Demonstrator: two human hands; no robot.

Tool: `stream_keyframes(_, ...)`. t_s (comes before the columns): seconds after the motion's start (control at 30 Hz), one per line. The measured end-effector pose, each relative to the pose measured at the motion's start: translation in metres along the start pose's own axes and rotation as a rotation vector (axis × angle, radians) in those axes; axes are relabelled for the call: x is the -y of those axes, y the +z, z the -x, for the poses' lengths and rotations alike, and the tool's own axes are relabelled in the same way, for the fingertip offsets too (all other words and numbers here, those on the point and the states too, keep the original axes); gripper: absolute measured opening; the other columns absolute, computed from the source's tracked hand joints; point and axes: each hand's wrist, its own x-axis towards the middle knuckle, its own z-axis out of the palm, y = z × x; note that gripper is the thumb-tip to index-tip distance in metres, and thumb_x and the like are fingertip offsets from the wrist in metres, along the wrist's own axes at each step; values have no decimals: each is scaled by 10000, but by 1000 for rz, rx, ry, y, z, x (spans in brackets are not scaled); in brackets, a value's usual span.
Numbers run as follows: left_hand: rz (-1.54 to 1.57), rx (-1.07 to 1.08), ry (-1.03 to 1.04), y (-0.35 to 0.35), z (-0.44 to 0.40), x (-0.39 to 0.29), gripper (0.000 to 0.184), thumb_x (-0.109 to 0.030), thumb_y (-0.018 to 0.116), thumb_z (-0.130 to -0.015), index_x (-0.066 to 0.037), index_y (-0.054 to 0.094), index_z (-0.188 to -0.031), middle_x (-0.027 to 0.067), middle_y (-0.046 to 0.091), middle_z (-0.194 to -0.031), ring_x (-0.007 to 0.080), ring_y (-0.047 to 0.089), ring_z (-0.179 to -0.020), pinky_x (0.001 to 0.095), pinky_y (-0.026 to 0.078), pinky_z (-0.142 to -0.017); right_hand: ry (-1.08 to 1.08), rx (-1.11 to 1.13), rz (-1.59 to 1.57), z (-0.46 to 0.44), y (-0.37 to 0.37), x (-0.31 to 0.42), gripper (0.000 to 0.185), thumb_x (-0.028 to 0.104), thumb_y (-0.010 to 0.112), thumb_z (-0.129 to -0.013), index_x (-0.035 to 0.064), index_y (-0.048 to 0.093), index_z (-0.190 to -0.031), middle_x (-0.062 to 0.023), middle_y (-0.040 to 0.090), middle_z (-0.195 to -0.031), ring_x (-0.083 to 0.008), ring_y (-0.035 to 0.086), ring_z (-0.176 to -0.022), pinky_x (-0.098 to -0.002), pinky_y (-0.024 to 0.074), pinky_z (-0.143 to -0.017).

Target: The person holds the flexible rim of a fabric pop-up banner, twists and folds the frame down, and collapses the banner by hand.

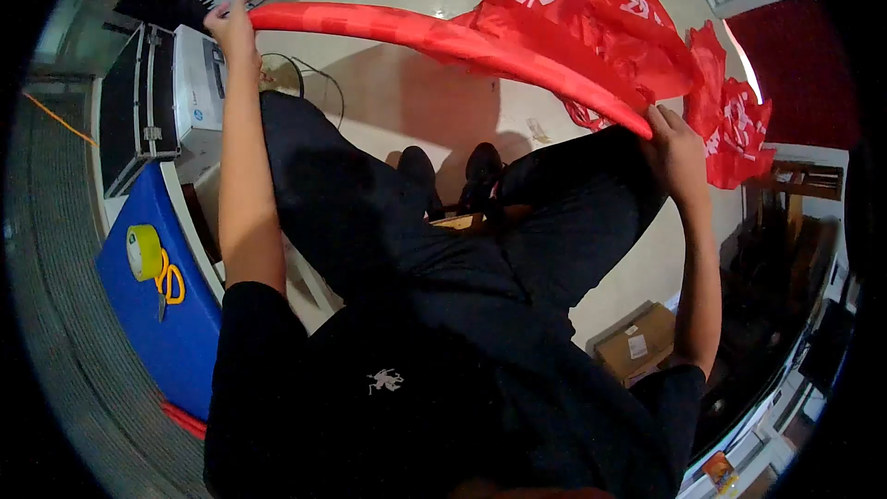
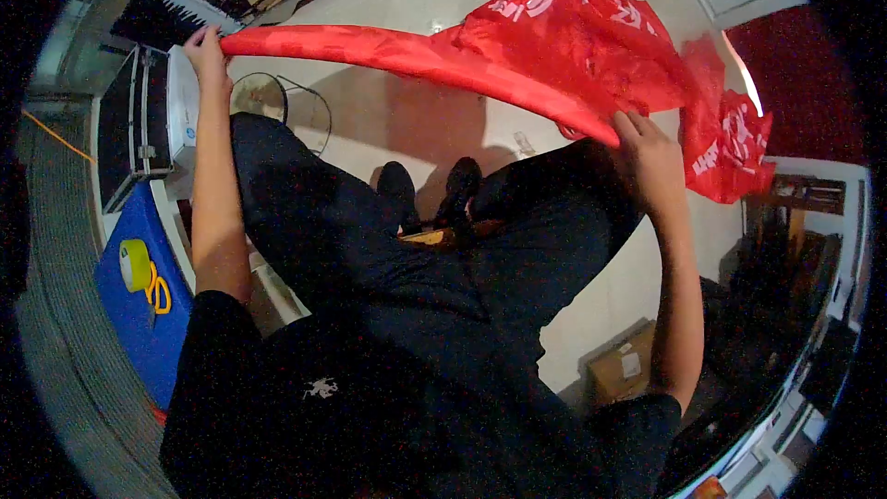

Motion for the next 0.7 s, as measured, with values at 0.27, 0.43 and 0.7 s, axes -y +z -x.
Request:
stream_keyframes(0.27,-801,1275,1044,43,103,-78,425,-176,681,-706,-102,539,-1100,127,589,-893,316,554,-898,394,430,-785,-60,-84,93,-12,4,-35,317,83,607,-695,69,514,-998,-117,587,-974,-316,589,-878,-415,494,-661)
stream_keyframes(0.43,-770,1192,955,44,100,-94,554,-49,643,-687,-161,461,-1199,124,570,-922,318,584,-886,383,476,-714,-54,-73,41,-27,-3,-66,365,138,615,-750,58,503,-1089,-137,586,-1049,-335,586,-940,-391,498,-743)
stream_keyframes(0.7,-823,1128,1299,43,87,-110,514,-67,638,-700,-109,466,-1182,114,534,-1035,328,580,-885,394,495,-721,-270,-138,169,-54,-20,-68,236,145,516,-862,25,499,-1064,-156,551,-995,-329,548,-929,-397,453,-764)
